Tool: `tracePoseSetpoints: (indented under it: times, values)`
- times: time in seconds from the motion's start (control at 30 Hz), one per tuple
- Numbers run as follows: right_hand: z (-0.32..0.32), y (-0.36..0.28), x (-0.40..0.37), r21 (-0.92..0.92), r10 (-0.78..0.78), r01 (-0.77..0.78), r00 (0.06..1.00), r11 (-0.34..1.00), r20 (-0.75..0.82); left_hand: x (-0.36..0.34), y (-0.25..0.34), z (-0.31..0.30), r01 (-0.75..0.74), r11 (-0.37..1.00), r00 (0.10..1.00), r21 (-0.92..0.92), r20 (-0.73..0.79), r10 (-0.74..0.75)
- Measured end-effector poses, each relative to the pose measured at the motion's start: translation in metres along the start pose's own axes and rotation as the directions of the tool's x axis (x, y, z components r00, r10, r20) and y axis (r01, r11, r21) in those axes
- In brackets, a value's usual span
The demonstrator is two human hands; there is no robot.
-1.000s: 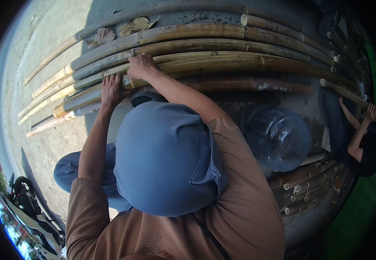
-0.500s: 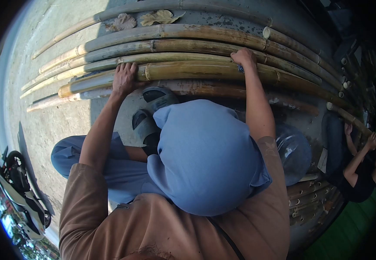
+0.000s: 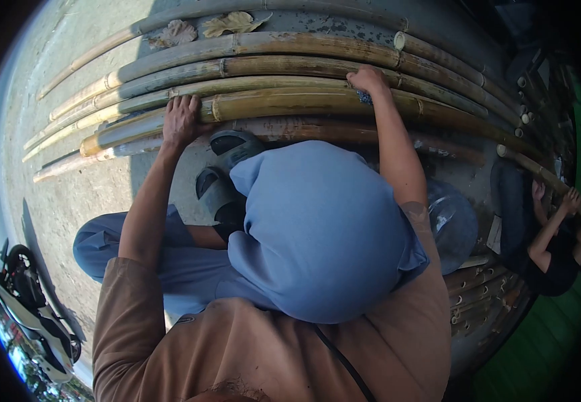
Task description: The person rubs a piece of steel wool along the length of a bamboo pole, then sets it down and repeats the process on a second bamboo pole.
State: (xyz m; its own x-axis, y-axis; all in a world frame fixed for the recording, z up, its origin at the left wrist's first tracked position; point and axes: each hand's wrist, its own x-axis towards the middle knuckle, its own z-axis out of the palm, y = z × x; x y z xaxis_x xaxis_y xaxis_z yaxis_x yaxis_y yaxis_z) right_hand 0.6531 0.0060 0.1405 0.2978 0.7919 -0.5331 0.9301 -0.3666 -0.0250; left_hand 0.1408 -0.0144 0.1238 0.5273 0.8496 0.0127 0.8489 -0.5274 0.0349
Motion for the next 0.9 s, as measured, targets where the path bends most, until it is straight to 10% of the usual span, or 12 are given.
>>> tracePoseSetpoints:
  times: [0.1, 0.2, 0.4, 0.57, 0.8, 0.9]
  values:
    - [-0.002, 0.133, 0.031, -0.085, 0.144, -0.16, 0.976, 0.984, -0.165, 0.0, -0.001, -0.001, -0.008, 1.0, 1.0, 0.005, -0.014, 0.008]
    - [-0.005, 0.135, 0.033, -0.029, 0.116, -0.123, 0.979, 0.992, -0.167, -0.002, 0.0, -0.003, -0.013, 1.0, 0.999, 0.006, -0.033, 0.014]
    - [0.027, -0.131, 0.007, 0.174, -0.288, 0.252, 0.929, 0.952, 0.231, -0.001, 0.0, -0.001, 0.013, 1.0, 1.0, -0.018, 0.017, -0.013]
    - [0.064, -0.301, -0.01, 0.125, -0.551, 0.537, 0.824, 0.834, 0.135, 0.004, 0.002, -0.006, -0.003, 1.0, 1.0, -0.002, -0.028, 0.003]
    - [0.024, -0.032, 0.043, 0.007, -0.149, 0.151, 0.961, 0.988, 0.235, -0.001, -0.001, 0.005, -0.021, 0.999, 0.997, 0.025, -0.074, 0.023]
    - [0.007, 0.125, 0.05, -0.152, -0.01, 0.004, 0.999, 0.988, -0.039, -0.001, 0.0, 0.005, -0.014, 1.0, 0.999, 0.009, -0.041, 0.015]
